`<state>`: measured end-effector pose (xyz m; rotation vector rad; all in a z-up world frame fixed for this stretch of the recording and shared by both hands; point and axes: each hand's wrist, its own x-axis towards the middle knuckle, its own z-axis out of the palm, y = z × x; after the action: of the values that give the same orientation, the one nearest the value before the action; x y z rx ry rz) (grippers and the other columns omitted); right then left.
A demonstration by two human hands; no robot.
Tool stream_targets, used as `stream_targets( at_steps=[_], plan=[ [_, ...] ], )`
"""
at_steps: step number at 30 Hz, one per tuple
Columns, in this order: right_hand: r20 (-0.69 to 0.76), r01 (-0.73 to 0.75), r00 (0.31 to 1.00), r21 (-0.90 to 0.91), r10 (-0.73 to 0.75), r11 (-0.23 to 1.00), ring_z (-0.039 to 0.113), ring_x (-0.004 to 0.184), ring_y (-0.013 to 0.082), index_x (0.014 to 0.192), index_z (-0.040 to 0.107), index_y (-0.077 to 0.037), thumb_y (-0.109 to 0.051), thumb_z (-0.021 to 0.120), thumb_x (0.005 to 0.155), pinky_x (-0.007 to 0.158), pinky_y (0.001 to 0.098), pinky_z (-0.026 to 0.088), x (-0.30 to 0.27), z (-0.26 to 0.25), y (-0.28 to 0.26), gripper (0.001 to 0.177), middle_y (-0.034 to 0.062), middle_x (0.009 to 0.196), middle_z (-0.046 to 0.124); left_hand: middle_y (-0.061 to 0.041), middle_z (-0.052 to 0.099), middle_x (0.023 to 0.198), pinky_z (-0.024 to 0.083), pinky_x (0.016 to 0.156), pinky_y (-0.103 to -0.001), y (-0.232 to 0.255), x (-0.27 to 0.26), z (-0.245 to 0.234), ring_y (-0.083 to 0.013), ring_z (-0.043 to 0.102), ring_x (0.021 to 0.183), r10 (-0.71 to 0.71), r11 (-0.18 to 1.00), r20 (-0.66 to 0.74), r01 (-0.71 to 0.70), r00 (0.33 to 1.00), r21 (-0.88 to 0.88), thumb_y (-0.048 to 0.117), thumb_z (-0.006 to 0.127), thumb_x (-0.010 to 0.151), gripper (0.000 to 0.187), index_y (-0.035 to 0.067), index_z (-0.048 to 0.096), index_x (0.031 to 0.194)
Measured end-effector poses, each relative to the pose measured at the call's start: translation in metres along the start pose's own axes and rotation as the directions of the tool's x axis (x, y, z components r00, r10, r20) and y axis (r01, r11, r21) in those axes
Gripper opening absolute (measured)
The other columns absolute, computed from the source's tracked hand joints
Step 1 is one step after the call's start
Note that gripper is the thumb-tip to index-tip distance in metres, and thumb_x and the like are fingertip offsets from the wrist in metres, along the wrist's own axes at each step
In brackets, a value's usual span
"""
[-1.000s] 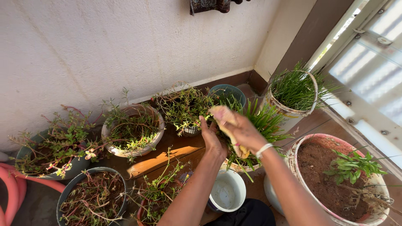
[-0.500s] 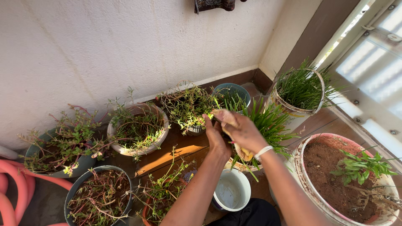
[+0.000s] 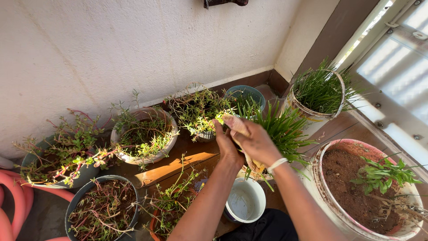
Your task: The person sits on the floor and uses a cloth to wipe the leaves of several potted plants. They pick up a cloth, unfold it, and then proceed to wipe the leaves of a grassy plant and other nearby potted plants.
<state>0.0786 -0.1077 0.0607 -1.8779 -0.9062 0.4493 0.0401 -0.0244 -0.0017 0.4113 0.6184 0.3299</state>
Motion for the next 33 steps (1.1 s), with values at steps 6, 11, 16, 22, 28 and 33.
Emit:
stream_targets(
  at_steps=[6,11,16,22,28,33],
  plan=[
    [-0.169,-0.130,0.974,0.136,0.152,0.982,0.072,0.078,0.0236,0.133,0.062,-0.009,-0.017,0.062,0.093,0.068,0.0404,0.060,-0.006,-0.045,-0.041,0.040,0.0116,0.103,0.077,-0.014,0.040,0.159,0.017,0.126,-0.049,-0.004,0.018,-0.012,-0.0304,0.034,0.151,0.079,0.996,0.152,-0.074,0.985,-0.038,0.087,0.017,0.087,0.109,0.005,0.031,0.158],
    [-0.166,-0.170,0.977,-0.251,0.130,0.953,0.074,0.089,0.0255,0.130,0.067,-0.004,-0.016,0.070,0.090,0.080,0.0381,0.058,0.003,-0.007,-0.003,0.042,0.0177,0.108,0.076,-0.017,0.048,0.151,0.025,0.121,-0.051,-0.011,0.019,-0.006,-0.0321,0.040,0.144,0.031,0.999,0.146,-0.026,0.989,-0.032,0.087,0.020,0.085,0.108,0.005,0.040,0.154],
    [-0.064,0.042,0.997,-0.072,-0.046,0.997,0.072,0.101,0.0198,0.133,0.057,0.004,-0.016,0.072,0.096,0.091,0.0338,0.052,0.008,0.010,0.015,0.045,0.0151,0.117,0.074,-0.028,0.051,0.149,0.033,0.120,-0.057,-0.006,0.017,-0.012,-0.0416,0.046,0.141,0.110,0.994,0.154,-0.106,0.982,-0.035,0.088,0.023,0.088,0.110,-0.001,0.043,0.150],
    [-0.196,0.083,0.978,0.066,-0.069,0.994,0.068,0.089,0.0134,0.129,0.065,0.000,-0.012,0.061,0.098,0.079,0.0286,0.055,-0.007,-0.040,-0.016,0.034,0.0066,0.106,0.076,-0.016,0.040,0.157,0.011,0.123,-0.055,0.008,0.007,-0.014,-0.0317,0.031,0.146,0.079,0.993,0.144,-0.091,0.986,0.077,0.088,0.014,0.081,0.113,0.008,0.039,0.157],
    [-0.074,-0.090,0.993,0.044,0.093,0.995,0.067,0.082,0.0149,0.125,0.068,-0.003,-0.011,0.067,0.092,0.072,0.0297,0.056,-0.006,-0.001,0.001,0.033,0.0064,0.098,0.075,-0.018,0.036,0.164,0.012,0.123,-0.056,0.011,-0.001,-0.006,-0.0320,0.031,0.152,0.062,0.997,0.167,-0.069,0.984,0.037,0.088,0.016,0.085,0.111,0.004,0.035,0.156],
    [0.022,-0.086,0.996,0.536,0.088,0.840,0.071,0.101,0.0181,0.129,0.061,0.001,-0.012,0.064,0.093,0.088,0.0334,0.061,-0.020,-0.030,-0.017,0.038,0.0110,0.118,0.071,-0.021,0.049,0.155,0.020,0.121,-0.052,0.020,-0.012,-0.011,-0.0345,0.039,0.146,0.114,0.988,0.235,-0.135,0.965,0.076,0.084,0.018,0.088,0.108,0.000,0.047,0.151]
  ],
)
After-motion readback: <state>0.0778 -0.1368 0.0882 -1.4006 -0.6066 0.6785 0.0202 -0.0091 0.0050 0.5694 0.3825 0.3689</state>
